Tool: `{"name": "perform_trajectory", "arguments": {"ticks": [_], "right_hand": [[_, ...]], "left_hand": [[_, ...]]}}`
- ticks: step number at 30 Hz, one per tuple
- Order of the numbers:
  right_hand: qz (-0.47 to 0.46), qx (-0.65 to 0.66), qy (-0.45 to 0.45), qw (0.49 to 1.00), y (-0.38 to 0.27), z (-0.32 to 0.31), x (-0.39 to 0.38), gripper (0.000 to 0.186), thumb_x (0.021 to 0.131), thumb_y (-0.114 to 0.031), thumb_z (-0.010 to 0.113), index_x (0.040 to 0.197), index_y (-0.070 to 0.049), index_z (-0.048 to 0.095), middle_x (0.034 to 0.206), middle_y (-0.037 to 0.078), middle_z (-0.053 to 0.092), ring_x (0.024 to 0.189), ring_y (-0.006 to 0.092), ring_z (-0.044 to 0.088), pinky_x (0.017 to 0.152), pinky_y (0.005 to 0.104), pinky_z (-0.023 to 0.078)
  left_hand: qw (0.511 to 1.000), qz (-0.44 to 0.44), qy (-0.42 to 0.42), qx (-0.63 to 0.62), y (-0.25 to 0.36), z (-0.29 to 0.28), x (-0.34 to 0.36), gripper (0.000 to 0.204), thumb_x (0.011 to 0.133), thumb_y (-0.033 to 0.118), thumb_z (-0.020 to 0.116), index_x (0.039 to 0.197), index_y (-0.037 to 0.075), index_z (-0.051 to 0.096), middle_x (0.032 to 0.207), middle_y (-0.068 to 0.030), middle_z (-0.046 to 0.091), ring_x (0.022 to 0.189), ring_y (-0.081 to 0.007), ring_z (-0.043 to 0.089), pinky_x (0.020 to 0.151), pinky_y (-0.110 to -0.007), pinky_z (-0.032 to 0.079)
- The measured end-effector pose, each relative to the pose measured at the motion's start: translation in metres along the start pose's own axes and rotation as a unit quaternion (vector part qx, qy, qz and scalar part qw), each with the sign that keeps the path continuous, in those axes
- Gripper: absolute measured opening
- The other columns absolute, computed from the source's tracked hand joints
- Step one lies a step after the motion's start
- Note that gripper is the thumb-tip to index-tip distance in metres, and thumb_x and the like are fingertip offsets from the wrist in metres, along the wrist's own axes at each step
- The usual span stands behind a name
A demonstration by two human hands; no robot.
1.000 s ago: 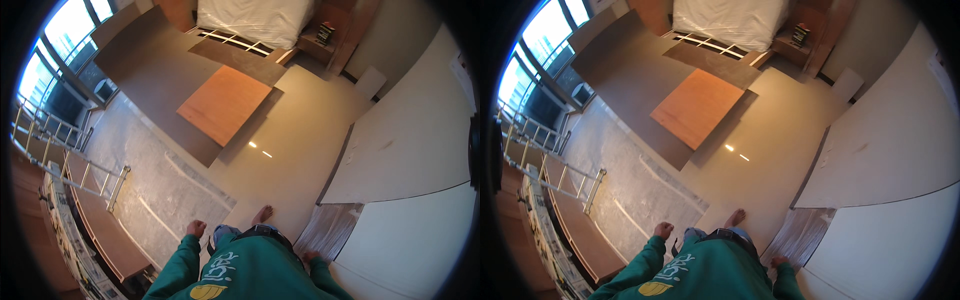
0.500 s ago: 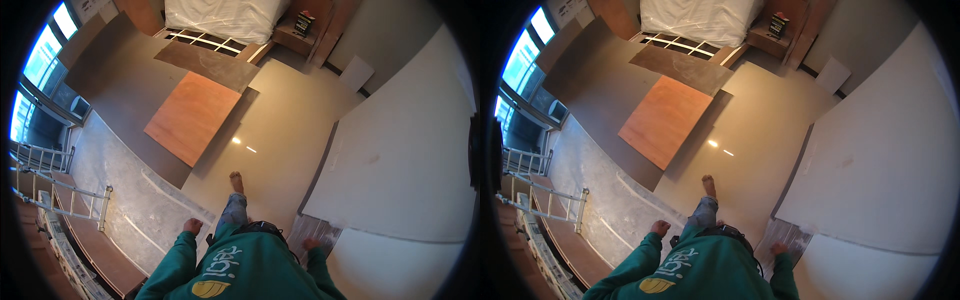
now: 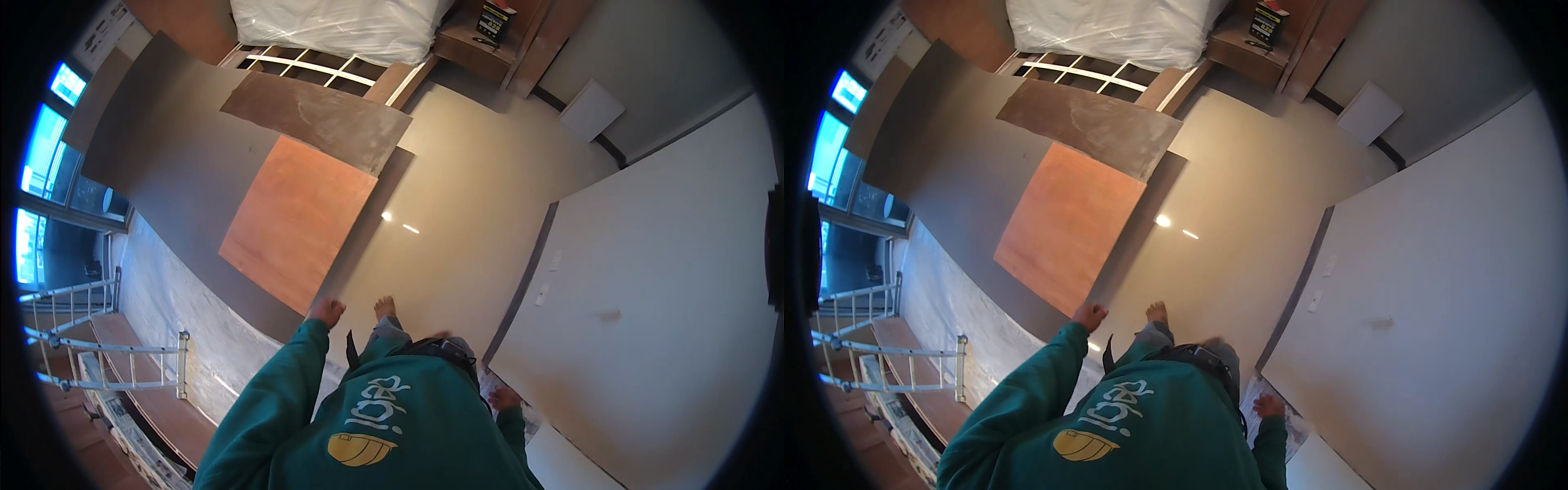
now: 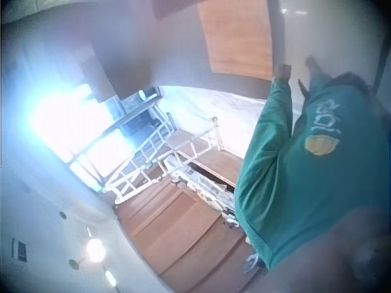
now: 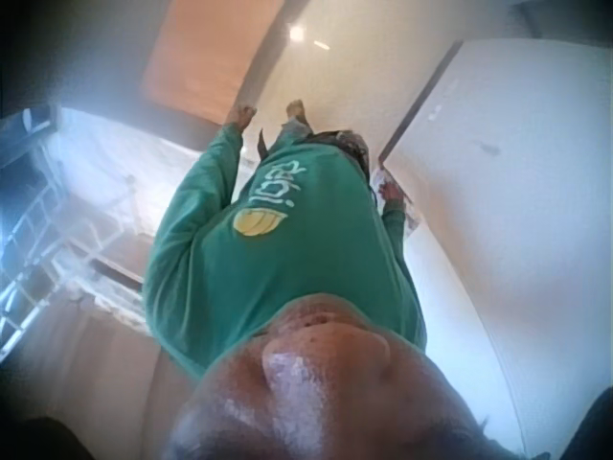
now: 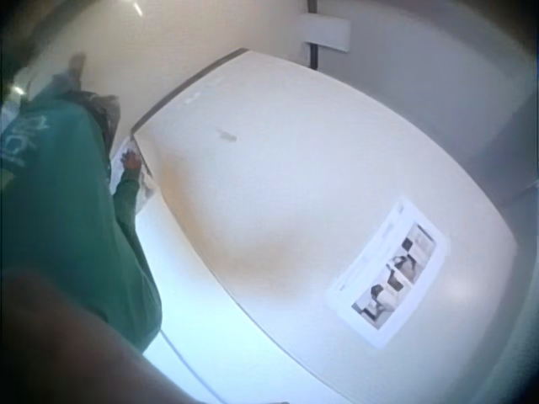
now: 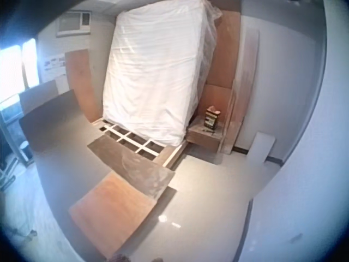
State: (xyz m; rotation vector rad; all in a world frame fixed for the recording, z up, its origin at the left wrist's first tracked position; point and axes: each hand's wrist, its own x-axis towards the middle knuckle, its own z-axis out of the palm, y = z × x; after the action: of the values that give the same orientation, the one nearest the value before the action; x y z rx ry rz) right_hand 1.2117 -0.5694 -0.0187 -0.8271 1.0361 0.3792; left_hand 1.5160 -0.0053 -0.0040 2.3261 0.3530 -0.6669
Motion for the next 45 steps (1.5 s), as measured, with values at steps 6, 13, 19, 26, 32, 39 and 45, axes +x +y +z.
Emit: {"name": "perform_trajectory", "arguments": {"ticks": [6,13,19,26,32,39,45], "right_hand": [[-0.007,-0.283,0.159,0.946,-0.121,0.059,0.057,0.029,0.091,-0.027,0.063,0.107,-0.003,0.06,0.085,0.012,0.069,0.061,0.0219,0.064,0.051,0.0289,0.048],[0.045,-0.444,0.168,0.879,-0.306,0.049,0.162,0.032,0.09,-0.033,0.055,0.094,-0.003,0.065,0.08,0.01,0.066,0.063,0.0234,0.063,0.048,0.0322,0.046],[-0.06,-0.557,0.086,0.824,-0.499,0.114,0.328,0.05,0.086,-0.043,0.06,0.113,-0.002,0.064,0.099,0.018,0.068,0.091,0.0298,0.064,0.084,0.041,0.049],[-0.133,-0.573,-0.001,0.809,-0.608,0.377,0.384,0.073,0.087,-0.049,0.066,0.14,-0.005,0.041,0.118,0.014,0.059,0.096,0.0271,0.063,0.07,0.0364,0.053],[-0.033,-0.487,-0.094,0.868,-0.581,0.576,0.37,0.089,0.085,-0.056,0.065,0.15,-0.008,0.027,0.147,0.022,0.037,0.129,0.0369,0.045,0.103,0.0481,0.039],[0.104,-0.443,-0.179,0.872,-0.534,0.702,0.429,0.098,0.082,-0.058,0.068,0.152,-0.007,0.021,0.151,0.027,0.027,0.132,0.0379,0.039,0.105,0.0485,0.036],[0.173,-0.503,-0.171,0.829,-0.472,0.761,0.498,0.094,0.077,-0.061,0.072,0.14,-0.001,0.036,0.117,0.019,0.052,0.092,0.0233,0.055,0.08,0.0391,0.046]], "left_hand": [[0.995,-0.012,0.066,-0.079,0.091,-0.028,0.105,0.03,0.082,0.03,0.065,0.094,0.002,0.069,0.087,-0.0176,0.07,0.085,-0.0312,0.067,0.077,-0.04,0.052],[0.988,-0.127,0.071,-0.056,0.151,0.021,0.108,0.031,0.083,0.032,0.064,0.092,0.003,0.069,0.086,-0.0171,0.07,0.086,-0.0295,0.068,0.08,-0.04,0.052],[0.964,-0.216,0.074,-0.139,0.179,0.093,0.079,0.035,0.081,0.037,0.067,0.09,0.003,0.07,0.086,-0.0159,0.071,0.085,-0.0277,0.068,0.08,-0.039,0.052],[0.882,-0.362,0.1,-0.283,0.162,0.104,0.1,0.033,0.083,0.035,0.069,0.085,0.002,0.069,0.081,-0.0107,0.07,0.073,-0.0204,0.066,0.068,-0.036,0.053],[0.824,-0.379,0.124,-0.403,0.177,0.035,0.154,0.03,0.089,0.036,0.064,0.095,0.006,0.063,0.072,-0.005,0.059,0.062,-0.016,0.058,0.053,-0.032,0.05],[0.665,-0.4,0.204,-0.596,0.219,-0.039,0.209,0.069,0.087,0.06,0.058,0.129,0.006,0.047,0.125,-0.0151,0.048,0.106,-0.0279,0.054,0.082,-0.047,0.049],[0.405,-0.371,0.316,-0.773,0.238,-0.029,0.242,0.113,0.076,0.08,0.053,0.151,0.004,0.016,0.151,-0.0253,0.021,0.132,-0.0371,0.036,0.103,-0.055,0.037]]}}
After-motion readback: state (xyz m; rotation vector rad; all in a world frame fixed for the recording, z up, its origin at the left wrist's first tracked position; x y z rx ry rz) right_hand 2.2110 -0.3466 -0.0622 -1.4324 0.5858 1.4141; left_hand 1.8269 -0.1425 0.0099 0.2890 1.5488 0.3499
